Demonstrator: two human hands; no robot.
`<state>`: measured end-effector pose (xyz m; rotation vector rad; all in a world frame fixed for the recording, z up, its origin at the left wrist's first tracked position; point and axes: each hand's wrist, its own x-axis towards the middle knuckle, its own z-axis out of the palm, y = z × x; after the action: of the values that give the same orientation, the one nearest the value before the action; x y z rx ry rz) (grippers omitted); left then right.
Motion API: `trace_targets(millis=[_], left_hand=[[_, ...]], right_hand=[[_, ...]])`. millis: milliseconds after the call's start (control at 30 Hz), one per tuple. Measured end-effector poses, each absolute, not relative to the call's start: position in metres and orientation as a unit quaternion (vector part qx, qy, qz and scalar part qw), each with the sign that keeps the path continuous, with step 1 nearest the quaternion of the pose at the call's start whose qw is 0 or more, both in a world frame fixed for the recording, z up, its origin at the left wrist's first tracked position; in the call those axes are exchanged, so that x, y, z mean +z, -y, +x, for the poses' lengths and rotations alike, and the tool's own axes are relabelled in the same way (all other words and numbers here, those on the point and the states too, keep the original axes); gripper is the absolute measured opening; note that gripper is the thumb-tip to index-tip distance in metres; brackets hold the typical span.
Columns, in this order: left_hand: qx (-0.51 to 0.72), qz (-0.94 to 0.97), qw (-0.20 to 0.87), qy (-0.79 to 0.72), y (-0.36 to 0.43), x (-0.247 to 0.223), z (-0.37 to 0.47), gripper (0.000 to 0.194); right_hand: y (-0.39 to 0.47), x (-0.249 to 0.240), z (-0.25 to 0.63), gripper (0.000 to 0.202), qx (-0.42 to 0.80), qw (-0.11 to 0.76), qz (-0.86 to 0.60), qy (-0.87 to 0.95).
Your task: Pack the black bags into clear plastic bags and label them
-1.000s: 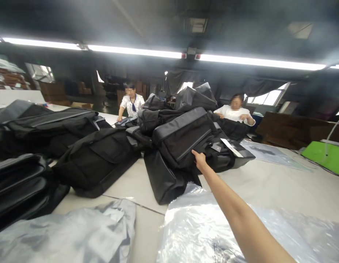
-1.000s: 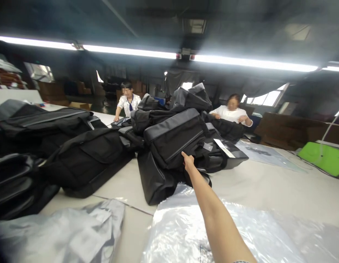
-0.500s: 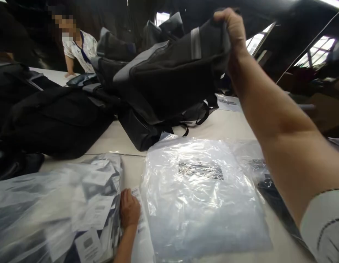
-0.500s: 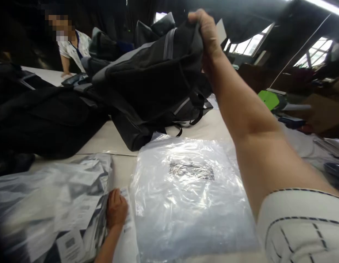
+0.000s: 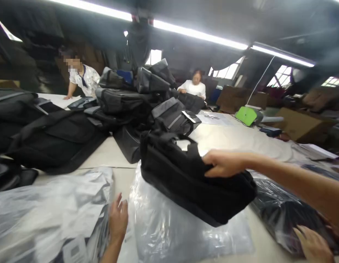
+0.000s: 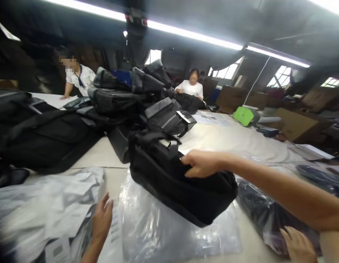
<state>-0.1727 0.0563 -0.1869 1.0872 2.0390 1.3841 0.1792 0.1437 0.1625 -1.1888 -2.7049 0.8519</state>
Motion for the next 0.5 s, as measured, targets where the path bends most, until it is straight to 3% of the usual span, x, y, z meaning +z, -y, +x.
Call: trace_targets(millis=[100,167,300,400,500], left_hand=[[0.584,0.388,0.248,-0.668,-0.035,-0.118,-0.145,0.049],[0.588,0.428,0.233,-0.646,-0.026,-0.080,-0.128,0.046],[0.535,0.549,0.202,-0.609,-0.019,-0.037,-0.097,0.035],[0.519,0.632,0.105,-0.566,-0.012,-0.025,-0.074,0.026],[0.519,0.664,-0.020,-0.538,0.005,-0.027,-0.055,0.019]], right_hand=[[-0.104,0.085,0.209,0.010,0.267,-0.128,-0.274,0.915],[-0.075,0.048,0.226,0.012,0.291,-0.149,-0.246,0.913],[-0.029,0.020,0.253,0.016,0.295,-0.045,-0.313,0.902],[-0.026,0.022,0.272,0.005,0.334,0.017,-0.365,0.869],[-0.038,0.019,0.288,0.024,0.412,0.076,-0.380,0.825]])
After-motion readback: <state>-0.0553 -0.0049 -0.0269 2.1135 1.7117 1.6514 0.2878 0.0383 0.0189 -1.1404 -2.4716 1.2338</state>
